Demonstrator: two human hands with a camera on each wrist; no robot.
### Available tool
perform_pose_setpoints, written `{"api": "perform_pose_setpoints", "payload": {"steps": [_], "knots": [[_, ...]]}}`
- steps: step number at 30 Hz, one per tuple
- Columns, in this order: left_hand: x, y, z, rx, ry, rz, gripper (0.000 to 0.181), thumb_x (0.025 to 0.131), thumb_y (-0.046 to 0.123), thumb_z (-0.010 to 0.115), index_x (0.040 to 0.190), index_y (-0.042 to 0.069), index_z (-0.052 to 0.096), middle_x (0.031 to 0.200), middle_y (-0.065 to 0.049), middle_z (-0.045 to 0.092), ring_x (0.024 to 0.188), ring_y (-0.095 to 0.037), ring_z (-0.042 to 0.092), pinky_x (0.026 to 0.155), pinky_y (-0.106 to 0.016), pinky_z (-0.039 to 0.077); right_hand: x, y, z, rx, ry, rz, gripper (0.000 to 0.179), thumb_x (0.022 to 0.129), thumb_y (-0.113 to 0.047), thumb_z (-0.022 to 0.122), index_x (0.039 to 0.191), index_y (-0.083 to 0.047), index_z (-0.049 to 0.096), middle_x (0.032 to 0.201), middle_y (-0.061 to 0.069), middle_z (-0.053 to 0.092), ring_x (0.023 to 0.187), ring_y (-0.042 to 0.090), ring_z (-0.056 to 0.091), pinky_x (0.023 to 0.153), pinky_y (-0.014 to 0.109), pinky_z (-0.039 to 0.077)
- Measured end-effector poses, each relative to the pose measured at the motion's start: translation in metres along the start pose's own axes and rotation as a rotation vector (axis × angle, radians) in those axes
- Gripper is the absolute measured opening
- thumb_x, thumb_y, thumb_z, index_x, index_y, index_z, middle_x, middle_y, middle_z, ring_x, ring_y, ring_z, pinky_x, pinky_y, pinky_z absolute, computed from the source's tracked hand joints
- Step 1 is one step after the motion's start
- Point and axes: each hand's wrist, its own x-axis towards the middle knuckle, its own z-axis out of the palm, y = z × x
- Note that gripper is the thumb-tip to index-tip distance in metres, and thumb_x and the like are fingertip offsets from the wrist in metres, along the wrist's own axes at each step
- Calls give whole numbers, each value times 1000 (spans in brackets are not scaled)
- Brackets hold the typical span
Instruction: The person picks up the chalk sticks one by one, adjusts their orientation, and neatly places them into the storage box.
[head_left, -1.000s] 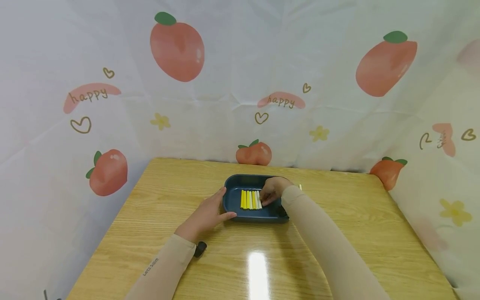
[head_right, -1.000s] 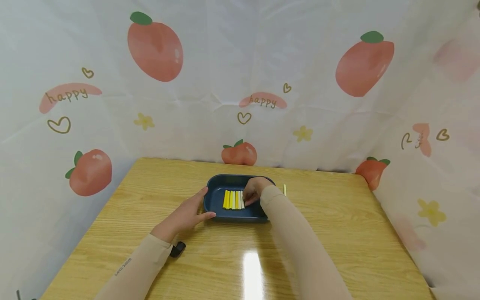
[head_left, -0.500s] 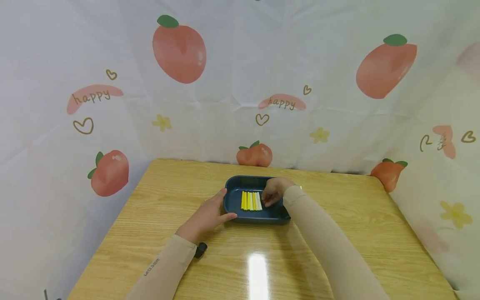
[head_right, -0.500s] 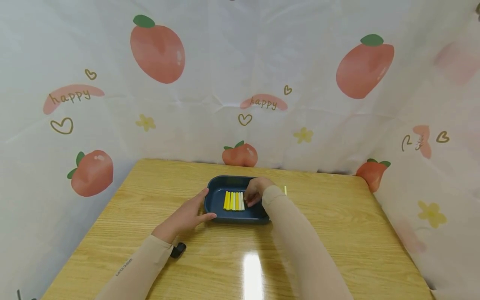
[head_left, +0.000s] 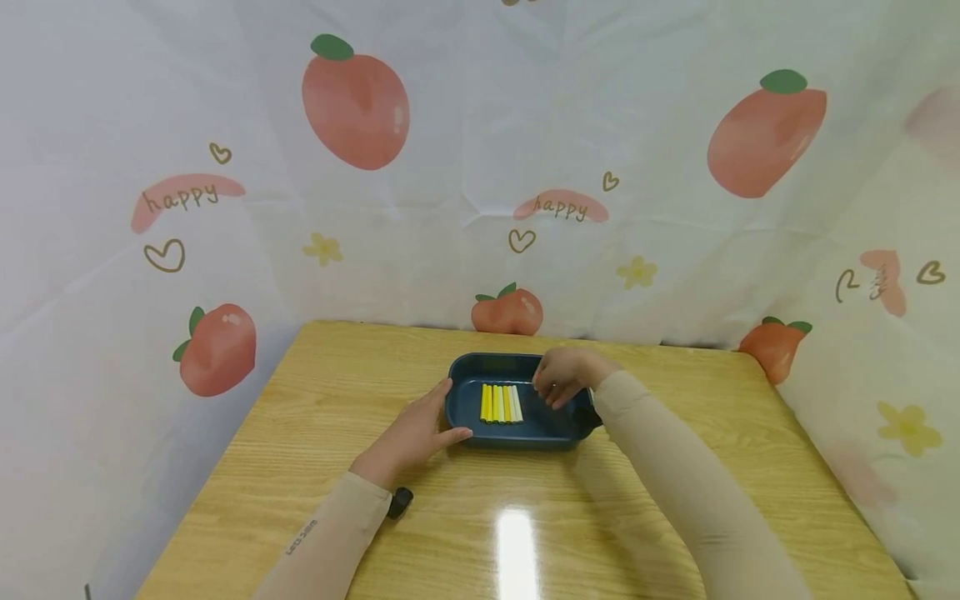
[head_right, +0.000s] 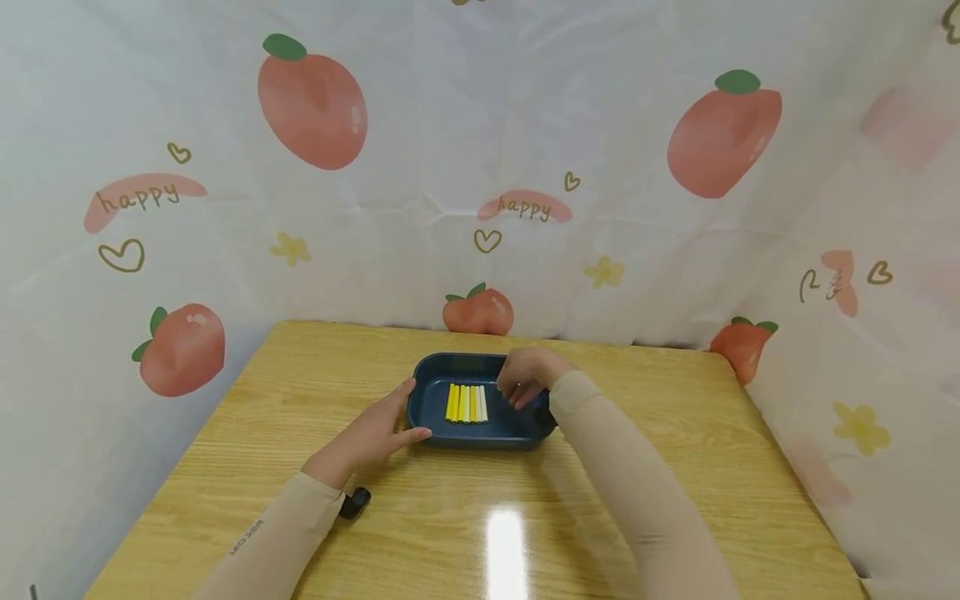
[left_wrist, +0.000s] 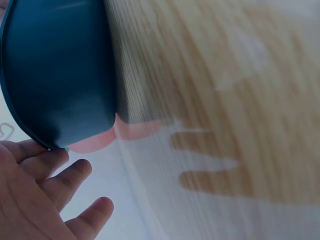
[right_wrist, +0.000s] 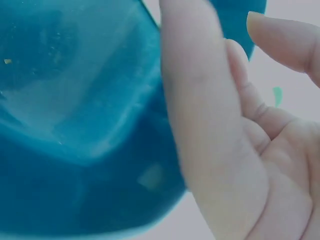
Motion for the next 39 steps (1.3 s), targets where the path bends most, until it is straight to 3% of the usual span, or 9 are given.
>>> {"api": "perform_pose_setpoints", "payload": {"steps": [3, 10, 16, 24, 32, 39], "knots": [[0, -1, 0, 4, 1, 4, 102, 89, 57, 67, 162, 10, 14, 165, -10, 20, 149, -31, 27, 118, -47, 30, -11, -2, -4, -50, 17, -34, 31, 99, -12, 58, 123, 6, 63, 102, 14, 64, 84, 25, 68, 74, 37, 61], [1, -3, 1, 9, 6, 9, 102, 90, 57, 67, 162, 10, 13, 165, -10, 19, 149, -31, 27, 117, -48, 31, -32, 0, -12, -133, 79, -103, 18, 101, -15, 55, 104, -2, 66, 100, 14, 64, 79, 22, 64, 73, 36, 60], [0, -2, 1, -1, 9, 9, 100, 90, 53, 69, 161, 9, 14, 165, -10, 20, 148, -32, 28, 117, -48, 31, -41, 9, -17, -146, 109, -151, 18, 102, -14, 53, 95, -2, 64, 85, 8, 60, 67, 17, 55, 66, 32, 56], [0, -2, 1, -1, 9, 23, 101, 90, 55, 68, 161, 9, 14, 165, -10, 19, 149, -32, 27, 117, -48, 31, -46, 24, -20, -79, 198, -174, 18, 103, -13, 54, 106, 4, 61, 95, 13, 60, 77, 22, 58, 66, 31, 54], [-1, -2, -1, 3, 7, 24, 102, 89, 57, 68, 161, 9, 14, 165, -10, 20, 149, -31, 28, 118, -47, 31, -46, 41, -15, -28, 327, -250, 15, 101, -9, 56, 107, 4, 58, 96, 12, 59, 79, 25, 61, 72, 38, 57], [0, -2, 0, 9, 9, 13, 101, 90, 56, 68, 162, 9, 15, 165, -10, 20, 149, -31, 27, 118, -47, 31, -41, 65, -12, 16, 437, -262, 18, 102, -9, 55, 110, 7, 58, 100, 17, 62, 88, 37, 63, 77, 45, 58]]}}
